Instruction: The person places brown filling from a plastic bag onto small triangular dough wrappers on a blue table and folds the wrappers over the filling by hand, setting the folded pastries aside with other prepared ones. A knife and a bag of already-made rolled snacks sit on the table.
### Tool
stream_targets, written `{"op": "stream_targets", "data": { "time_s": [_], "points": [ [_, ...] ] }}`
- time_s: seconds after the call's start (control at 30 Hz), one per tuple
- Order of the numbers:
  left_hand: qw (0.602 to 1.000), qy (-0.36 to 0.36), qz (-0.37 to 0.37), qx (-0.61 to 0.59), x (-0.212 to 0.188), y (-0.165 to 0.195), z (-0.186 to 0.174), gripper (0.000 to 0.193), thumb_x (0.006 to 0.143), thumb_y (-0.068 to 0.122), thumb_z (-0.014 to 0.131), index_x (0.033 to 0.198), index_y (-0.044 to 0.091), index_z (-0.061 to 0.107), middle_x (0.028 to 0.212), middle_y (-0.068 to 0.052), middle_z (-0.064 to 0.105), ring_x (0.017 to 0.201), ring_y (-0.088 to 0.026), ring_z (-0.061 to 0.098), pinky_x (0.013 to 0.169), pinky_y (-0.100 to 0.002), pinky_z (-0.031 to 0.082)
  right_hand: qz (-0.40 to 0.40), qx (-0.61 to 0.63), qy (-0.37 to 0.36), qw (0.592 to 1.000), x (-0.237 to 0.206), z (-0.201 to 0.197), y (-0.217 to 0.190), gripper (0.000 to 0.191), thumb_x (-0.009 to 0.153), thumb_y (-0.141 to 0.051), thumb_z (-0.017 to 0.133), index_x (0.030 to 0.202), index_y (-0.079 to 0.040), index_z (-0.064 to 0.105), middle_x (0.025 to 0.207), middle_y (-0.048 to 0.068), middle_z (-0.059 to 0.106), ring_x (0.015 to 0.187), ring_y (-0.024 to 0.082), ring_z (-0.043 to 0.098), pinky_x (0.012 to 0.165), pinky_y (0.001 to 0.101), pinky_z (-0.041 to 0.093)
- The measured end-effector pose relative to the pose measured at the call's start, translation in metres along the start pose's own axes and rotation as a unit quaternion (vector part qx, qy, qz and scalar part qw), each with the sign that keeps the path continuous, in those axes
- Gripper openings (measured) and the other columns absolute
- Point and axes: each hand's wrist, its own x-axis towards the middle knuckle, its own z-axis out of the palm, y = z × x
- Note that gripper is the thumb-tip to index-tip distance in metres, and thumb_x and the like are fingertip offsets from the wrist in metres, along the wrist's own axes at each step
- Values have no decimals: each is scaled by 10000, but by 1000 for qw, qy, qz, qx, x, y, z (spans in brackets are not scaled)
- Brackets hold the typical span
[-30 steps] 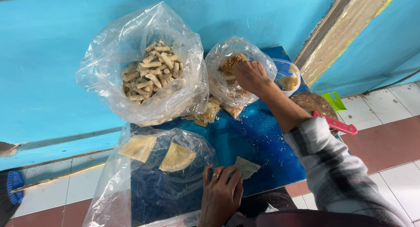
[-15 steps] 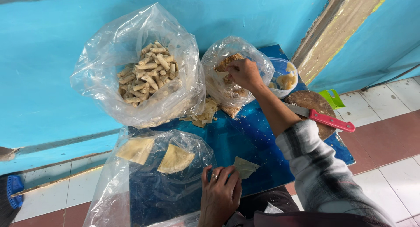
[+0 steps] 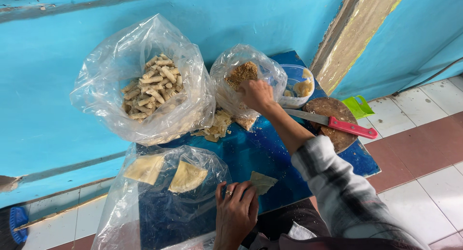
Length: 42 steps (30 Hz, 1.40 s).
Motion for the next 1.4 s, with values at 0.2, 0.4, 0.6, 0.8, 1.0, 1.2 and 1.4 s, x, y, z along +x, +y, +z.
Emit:
{"op": "stream_targets", "data": {
  "time_s": [0.2, 0.4, 0.6, 0.8, 1.0, 1.2, 1.4],
  "points": [
    [1000, 7, -1, -1, -1, -1, 0, 160, 901, 161, 684, 1028, 79, 737, 1119, -40, 698, 1064, -248, 636, 1070, -585, 318, 59, 166, 36, 984, 6, 10, 6, 223, 916, -225, 627, 988, -158, 827, 863, 96, 801, 773, 253, 769, 758, 397, 597],
    [1000, 4, 7, 9, -1, -4, 3, 161, 898, 166, 682, 1019, 78, 742, 1116, -41, 694, 1065, -242, 628, 1076, -584, 315, 21, 193, 170, 966, -24, -10, 11, 198, 976, -120, 619, 1059, -46, 782, 846, 126, 785, 719, 219, 776, 696, 357, 608],
    [1000, 11, 13, 13, -2, -5, 5, 160, 894, 164, 691, 1017, 76, 741, 1123, -41, 697, 1066, -240, 626, 1081, -583, 315, -2, 210, 202, 957, -33, -23, 9, 172, 980, -97, 645, 1085, -23, 760, 852, 135, 776, 763, 223, 786, 685, 359, 611],
    [999, 17, 22, 20, -3, -8, 5, 154, 891, 162, 693, 1008, 77, 746, 1113, -36, 703, 1060, -229, 631, 1089, -571, 320, -63, 186, 244, 950, -39, -18, 13, 161, 996, -83, 641, 1093, -7, 745, 952, 154, 776, 779, 235, 780, 669, 350, 609],
    [999, 21, 26, 23, 0, -8, 2, 158, 891, 163, 697, 1012, 75, 748, 1110, -33, 704, 1056, -226, 635, 1084, -565, 330, 33, 263, 188, 946, -35, -26, 12, 183, 980, -84, 632, 1079, -10, 767, 821, 102, 788, 655, 161, 751, 586, 314, 600],
    [999, 31, 26, 15, 0, -10, 1, 162, 892, 160, 697, 1027, 85, 745, 1101, -15, 710, 1048, -217, 643, 1086, -528, 342, 104, 375, 98, 916, -65, -55, 12, 199, 994, -136, 625, 1063, -23, 773, 795, 66, 778, 503, 66, 648, 414, 251, 523],
    [998, 60, 4, 1, 0, -17, 4, 183, 895, 144, 697, 1072, 118, 738, 1102, 22, 713, 1065, -184, 651, 1128, -501, 337, 53, 406, -50, 911, -186, -85, 19, 235, 990, -167, 622, 1121, -31, 762, 781, 54, 741, 503, 46, 579, 417, 235, 467]
  ]
}}
